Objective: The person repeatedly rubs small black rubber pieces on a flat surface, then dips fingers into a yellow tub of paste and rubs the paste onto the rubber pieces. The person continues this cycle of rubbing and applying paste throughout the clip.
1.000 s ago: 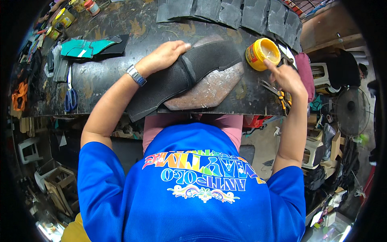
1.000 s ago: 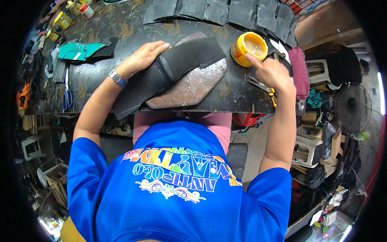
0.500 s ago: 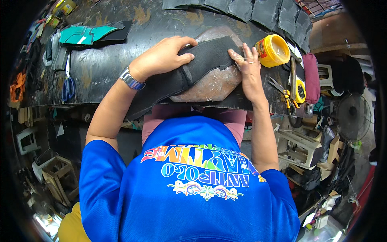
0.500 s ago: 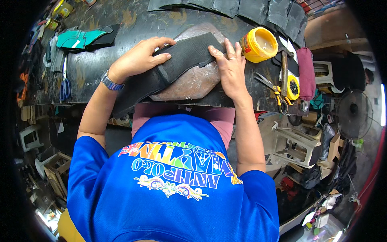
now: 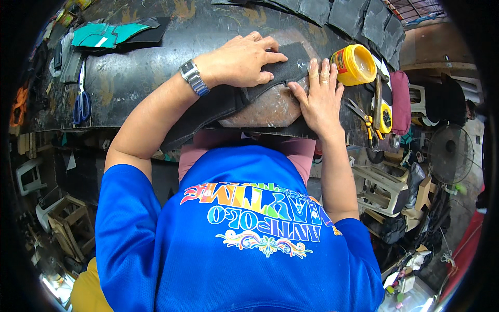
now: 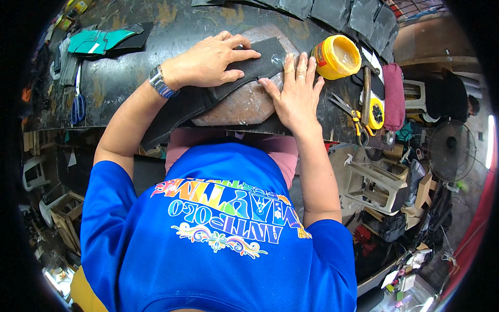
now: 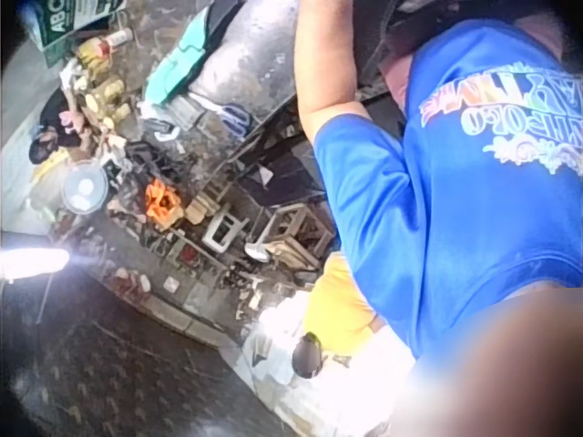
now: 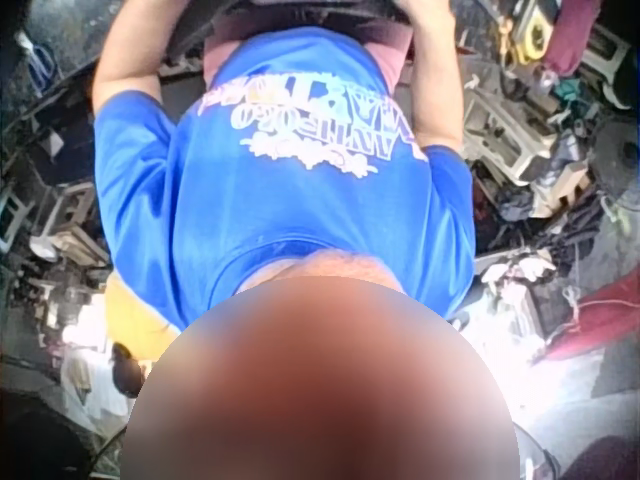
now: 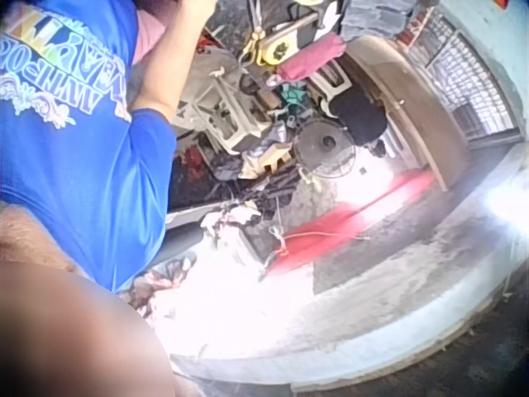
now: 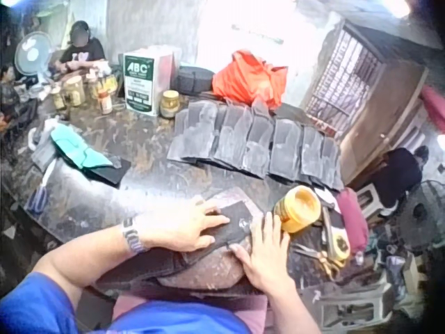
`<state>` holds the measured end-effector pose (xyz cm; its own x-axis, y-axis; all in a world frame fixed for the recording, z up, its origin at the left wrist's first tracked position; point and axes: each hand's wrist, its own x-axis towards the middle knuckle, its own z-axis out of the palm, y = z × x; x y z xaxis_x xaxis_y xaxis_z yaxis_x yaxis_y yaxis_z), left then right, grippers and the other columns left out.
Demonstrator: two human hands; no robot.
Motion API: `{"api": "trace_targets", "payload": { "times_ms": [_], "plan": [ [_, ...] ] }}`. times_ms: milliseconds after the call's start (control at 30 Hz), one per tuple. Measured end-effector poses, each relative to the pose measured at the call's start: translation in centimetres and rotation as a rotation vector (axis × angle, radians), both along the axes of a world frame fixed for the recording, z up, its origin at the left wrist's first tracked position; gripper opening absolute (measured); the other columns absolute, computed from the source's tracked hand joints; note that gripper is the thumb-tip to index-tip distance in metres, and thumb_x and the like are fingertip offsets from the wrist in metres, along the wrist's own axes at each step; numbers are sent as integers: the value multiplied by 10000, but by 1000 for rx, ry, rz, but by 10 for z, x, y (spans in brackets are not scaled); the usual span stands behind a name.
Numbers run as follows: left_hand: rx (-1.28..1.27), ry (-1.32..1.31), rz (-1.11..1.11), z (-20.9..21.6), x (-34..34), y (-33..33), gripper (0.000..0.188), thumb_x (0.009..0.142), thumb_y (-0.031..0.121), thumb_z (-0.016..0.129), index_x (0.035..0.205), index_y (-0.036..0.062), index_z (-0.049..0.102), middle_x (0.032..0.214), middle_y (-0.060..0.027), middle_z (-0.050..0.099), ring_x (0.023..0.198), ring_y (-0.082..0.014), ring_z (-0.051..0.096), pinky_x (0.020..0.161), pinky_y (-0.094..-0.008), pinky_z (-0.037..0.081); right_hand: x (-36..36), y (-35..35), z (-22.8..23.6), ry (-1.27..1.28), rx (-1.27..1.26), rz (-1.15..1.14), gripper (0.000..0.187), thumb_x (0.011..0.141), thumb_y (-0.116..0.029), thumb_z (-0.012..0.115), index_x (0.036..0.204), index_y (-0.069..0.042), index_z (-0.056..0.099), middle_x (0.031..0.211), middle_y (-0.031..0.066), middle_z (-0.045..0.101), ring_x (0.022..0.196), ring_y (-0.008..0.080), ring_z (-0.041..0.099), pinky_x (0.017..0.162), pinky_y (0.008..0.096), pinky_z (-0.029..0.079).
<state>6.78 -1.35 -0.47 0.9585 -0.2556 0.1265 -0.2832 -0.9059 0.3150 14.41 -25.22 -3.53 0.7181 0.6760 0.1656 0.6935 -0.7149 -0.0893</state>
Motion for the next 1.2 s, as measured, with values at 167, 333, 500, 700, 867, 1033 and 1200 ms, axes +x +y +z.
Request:
{"api": "trace_targets", "payload": {
  "times_ms": [167,333,500,700,867,1033,1200],
  "plan": [
    [-57,44,-44,-2,4,11,480,928,270,638,1383,122,595,1405,-124,525,1220,-338,521,1075,-435,433,11,5,9,-94,-80,149,812,938,-695,457,1557,-175,382,1641,178,260,1536,397,134,1169,674,129],
    [-172,74,-71,0,-1,20,459,948,238,632,1372,70,586,1412,-141,521,1272,-339,506,1100,-420,408,-5,10,11,-119,-83,279,788,926,-696,471,1556,-228,391,1638,148,284,1543,378,121,1169,692,83],
    [-224,55,90,8,-38,30,430,962,244,634,1358,82,593,1363,-164,562,1243,-366,558,1048,-421,454,-25,23,13,-76,-78,331,822,905,-720,469,1560,-232,380,1639,143,280,1540,373,133,1169,695,62],
    [-416,21,184,-3,-51,32,354,953,190,611,1287,75,646,1216,-189,611,1159,-368,592,1008,-405,468,-58,29,12,57,-59,472,851,905,-710,483,1568,-192,360,1649,160,232,1545,381,92,1155,715,35],
    [-404,-14,263,-8,-48,26,286,975,139,596,1245,94,676,1129,-120,626,1074,-288,615,945,-358,484,-66,25,22,223,37,551,790,915,-699,490,1550,-238,400,1655,183,197,1546,394,66,1145,724,1],
    [-571,68,329,10,-56,21,289,966,230,643,1205,76,698,1046,-159,696,979,-288,673,868,-373,518,-15,-6,60,341,278,565,503,987,-566,531,1312,-209,673,1477,182,501,1405,361,414,1146,577,249],
    [-811,94,214,22,-64,23,275,964,185,643,1191,44,706,1091,-128,741,958,-192,700,844,-325,537,97,-52,95,109,445,-24,518,1007,-555,512,1079,-113,771,1202,148,689,1062,331,658,898,407,498]
  ]
}}
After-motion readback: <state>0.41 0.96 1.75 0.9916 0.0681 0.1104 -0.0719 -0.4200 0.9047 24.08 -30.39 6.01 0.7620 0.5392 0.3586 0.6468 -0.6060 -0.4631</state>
